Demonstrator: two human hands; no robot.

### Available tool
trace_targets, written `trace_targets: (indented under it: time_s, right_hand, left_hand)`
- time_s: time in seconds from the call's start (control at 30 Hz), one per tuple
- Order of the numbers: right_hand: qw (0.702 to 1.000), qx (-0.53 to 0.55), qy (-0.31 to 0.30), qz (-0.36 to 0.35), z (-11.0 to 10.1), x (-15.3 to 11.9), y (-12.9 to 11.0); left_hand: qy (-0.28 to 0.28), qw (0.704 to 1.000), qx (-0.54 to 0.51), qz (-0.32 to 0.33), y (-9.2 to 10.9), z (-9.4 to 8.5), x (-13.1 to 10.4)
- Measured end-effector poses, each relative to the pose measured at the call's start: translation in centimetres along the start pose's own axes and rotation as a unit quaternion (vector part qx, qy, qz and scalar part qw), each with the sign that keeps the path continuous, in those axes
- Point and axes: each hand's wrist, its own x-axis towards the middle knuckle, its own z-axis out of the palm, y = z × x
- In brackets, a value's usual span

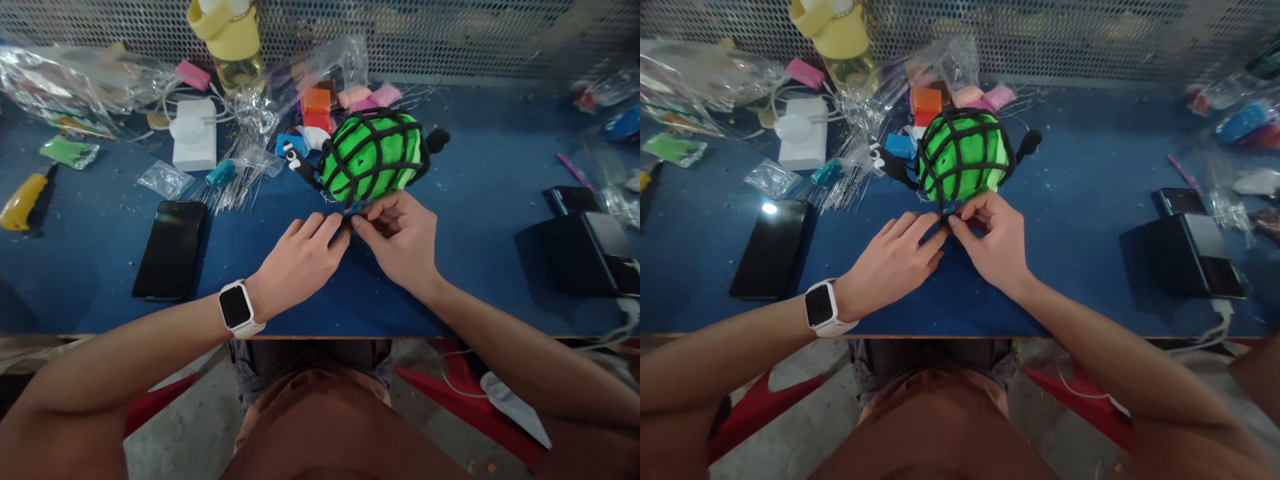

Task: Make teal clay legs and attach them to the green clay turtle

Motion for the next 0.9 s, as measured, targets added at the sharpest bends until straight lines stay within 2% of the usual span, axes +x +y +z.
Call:
trace_targets:
  time_s: [0.23,0.37,0.5,0.9]
  right_hand:
    - [1.0,-0.005,-0.001,0.004,-0.1,-0.2,0.2]
    - [1.0,-0.004,0.008,0.0,0.0,-0.2,0.2]
    - [1.0,-0.006,0.0,0.003,0.0,-0.1,0.0]
    - [1.0,0.017,-0.014,-0.011,0.2,0.1,0.1]
  left_hand:
    - [0.014,0.998,-0.053,-0.011,-0.5,0.5,0.4]
    - [0.022,0.993,-0.097,-0.059,-1.0,0.5,0.9]
    - [0.003,0.988,-0.1,-0.117,-1.3,0.7,1.2]
    - [-0.036,0.982,-0.101,-0.156,-1.0,1.3,2.0]
